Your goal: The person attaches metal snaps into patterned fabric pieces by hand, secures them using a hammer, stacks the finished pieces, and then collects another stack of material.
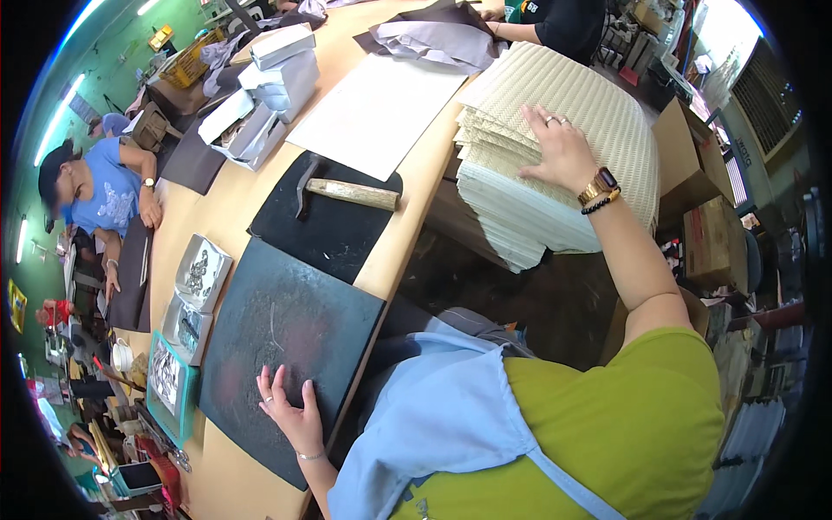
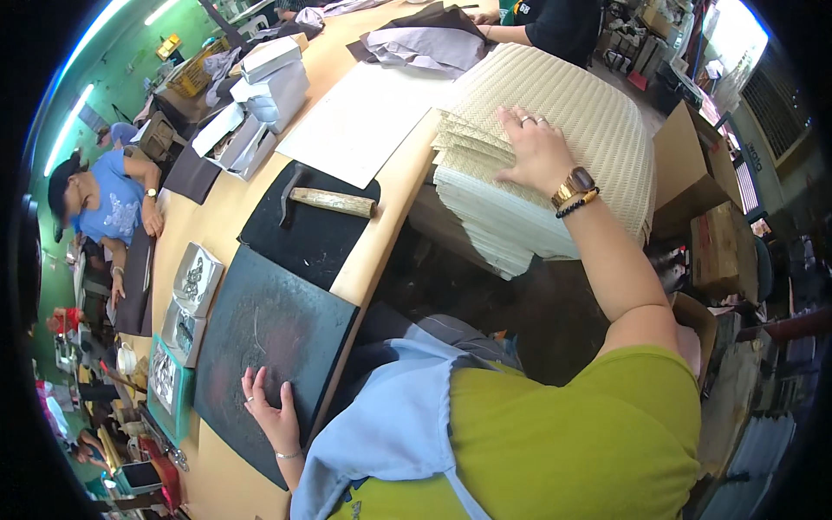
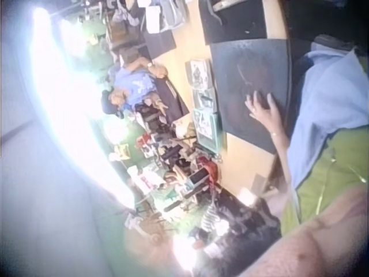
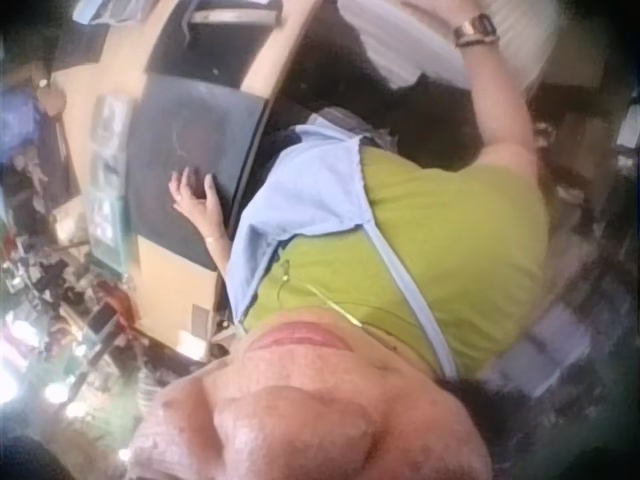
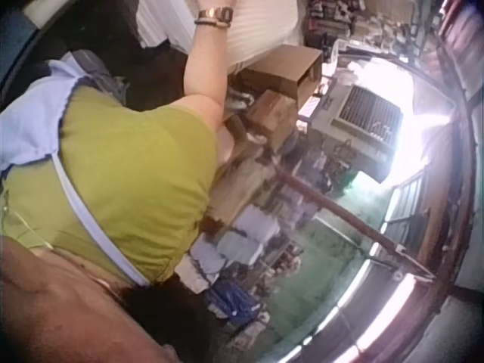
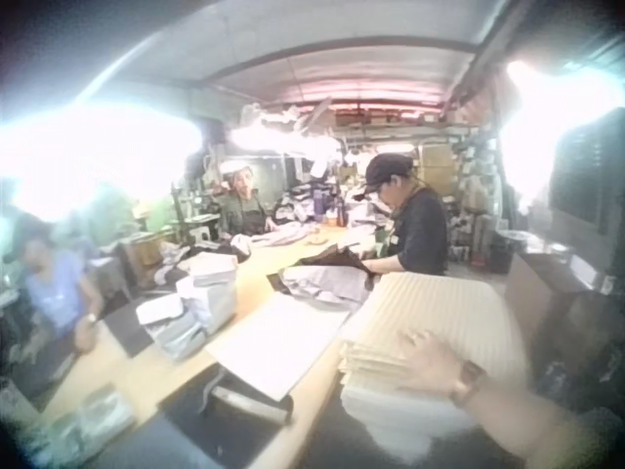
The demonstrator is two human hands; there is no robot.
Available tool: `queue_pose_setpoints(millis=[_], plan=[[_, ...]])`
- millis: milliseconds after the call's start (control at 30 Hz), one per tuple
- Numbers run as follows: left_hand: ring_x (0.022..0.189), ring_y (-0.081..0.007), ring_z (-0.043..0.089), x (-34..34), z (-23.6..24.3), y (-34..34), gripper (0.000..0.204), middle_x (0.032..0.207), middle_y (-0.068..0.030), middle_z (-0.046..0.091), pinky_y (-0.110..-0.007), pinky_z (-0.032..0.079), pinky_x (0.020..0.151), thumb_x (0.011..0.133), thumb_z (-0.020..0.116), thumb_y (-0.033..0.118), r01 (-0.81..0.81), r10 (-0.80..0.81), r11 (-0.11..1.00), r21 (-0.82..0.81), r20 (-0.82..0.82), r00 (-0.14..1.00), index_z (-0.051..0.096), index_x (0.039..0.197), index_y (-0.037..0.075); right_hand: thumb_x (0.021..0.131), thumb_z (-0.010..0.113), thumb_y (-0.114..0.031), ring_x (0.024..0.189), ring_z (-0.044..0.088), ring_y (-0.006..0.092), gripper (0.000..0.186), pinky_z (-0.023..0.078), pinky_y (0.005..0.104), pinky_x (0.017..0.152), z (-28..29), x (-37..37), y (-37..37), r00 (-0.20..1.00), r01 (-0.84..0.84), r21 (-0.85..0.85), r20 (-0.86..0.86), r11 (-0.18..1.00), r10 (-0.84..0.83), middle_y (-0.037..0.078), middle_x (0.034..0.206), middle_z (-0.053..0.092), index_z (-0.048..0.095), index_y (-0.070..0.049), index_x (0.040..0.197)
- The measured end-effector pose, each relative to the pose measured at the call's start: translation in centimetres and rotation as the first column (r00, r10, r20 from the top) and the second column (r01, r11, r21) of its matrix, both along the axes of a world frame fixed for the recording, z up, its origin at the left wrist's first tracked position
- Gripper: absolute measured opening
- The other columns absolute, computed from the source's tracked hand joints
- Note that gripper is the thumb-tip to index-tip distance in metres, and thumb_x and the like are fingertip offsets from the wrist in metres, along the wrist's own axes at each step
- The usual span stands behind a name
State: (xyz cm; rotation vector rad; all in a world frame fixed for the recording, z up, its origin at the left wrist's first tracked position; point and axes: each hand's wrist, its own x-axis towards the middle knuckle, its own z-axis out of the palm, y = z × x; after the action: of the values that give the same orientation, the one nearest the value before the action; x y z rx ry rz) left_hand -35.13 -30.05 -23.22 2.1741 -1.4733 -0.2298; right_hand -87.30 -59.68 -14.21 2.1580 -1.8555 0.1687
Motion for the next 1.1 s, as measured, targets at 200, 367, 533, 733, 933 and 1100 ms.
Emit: queue_pose_setpoints(millis=[200,367,533,733,933,1100], plan=[[0.150,-0.0389,0.042,-3.4,4.5,-5.0,0.048,0.155,-0.0153,0.053,-0.062,0.023,0.123,0.091,0.076,0.016,0.283,-0.359,0.911,-0.300,-0.237,0.903,0.063,0.136,0.007,0.087,0.071,-0.070,0.134,0.058,0.0416,0.090,0.046,0.0494,0.112,0.1,-15.6,-0.8,0.745,0.431,-0.105,0.602,0.896,-0.287,0.030,0.145,0.058,0.057,-0.004,0.147],[0.141,-0.0376,0.053,-9.3,5.9,-12.6,0.047,0.146,-0.0155,0.060,-0.056,0.035,0.119,0.089,0.077,0.011,0.671,-0.686,0.723,-0.160,-0.059,0.725,0.064,0.134,0.007,0.086,0.072,-0.072,0.138,0.056,0.0334,0.099,0.043,0.0446,0.115,-4.8,-26.1,4.9,0.371,0.507,0.287,0.779,0.813,-0.506,0.023,0.152,0.056,0.051,-0.001,0.152],[0.131,-0.0357,0.061,-17.8,5.6,-20.5,0.048,0.137,-0.0167,0.066,-0.044,0.047,0.110,0.088,0.078,0.006,0.867,-0.875,0.469,-0.169,-0.227,0.428,0.063,0.134,0.005,0.082,0.077,-0.072,0.141,0.052,0.0274,0.108,0.039,0.0414,0.119,-6.0,-26.7,9.8,-0.202,0.252,0.514,0.856,0.820,-0.475,0.016,0.157,0.051,0.043,-0.002,0.158],[0.127,-0.0326,0.064,-25.9,6.0,-26.0,0.048,0.136,-0.0150,0.065,-0.041,0.051,0.103,0.092,0.076,0.014,0.957,-0.932,0.257,-0.133,0.228,0.282,0.062,0.138,0.008,0.079,0.080,-0.072,0.140,0.053,0.0257,0.111,0.043,0.0411,0.116,-6.7,-26.7,10.7,-0.425,0.129,0.518,0.799,0.846,-0.425,0.016,0.157,0.052,0.043,-0.003,0.158],[0.130,-0.0261,0.061,-33.1,3.3,-25.8,0.057,0.146,-0.0124,0.061,-0.038,0.051,0.103,0.102,0.072,0.028,0.890,-0.621,0.424,-0.168,-0.769,0.151,0.052,0.148,0.000,0.087,0.071,-0.074,0.147,0.045,0.0254,0.107,0.033,0.0380,0.122,-4.4,-25.1,10.1,-0.159,0.192,0.576,0.817,0.795,-0.554,0.015,0.164,0.044,0.041,-0.001,0.159],[0.127,-0.0218,0.058,-38.1,4.2,-26.4,0.066,0.138,-0.0108,0.062,-0.040,0.043,0.108,0.103,0.065,0.048,0.679,0.078,0.734,0.001,-0.994,-0.082,0.045,0.151,0.007,0.088,0.068,-0.075,0.146,0.047,0.0253,0.111,0.034,0.0377,0.121,-4.4,-26.3,10.4,0.003,0.242,0.512,0.849,0.824,-0.528,0.016,0.162,0.046,0.038,0.004,0.159]])
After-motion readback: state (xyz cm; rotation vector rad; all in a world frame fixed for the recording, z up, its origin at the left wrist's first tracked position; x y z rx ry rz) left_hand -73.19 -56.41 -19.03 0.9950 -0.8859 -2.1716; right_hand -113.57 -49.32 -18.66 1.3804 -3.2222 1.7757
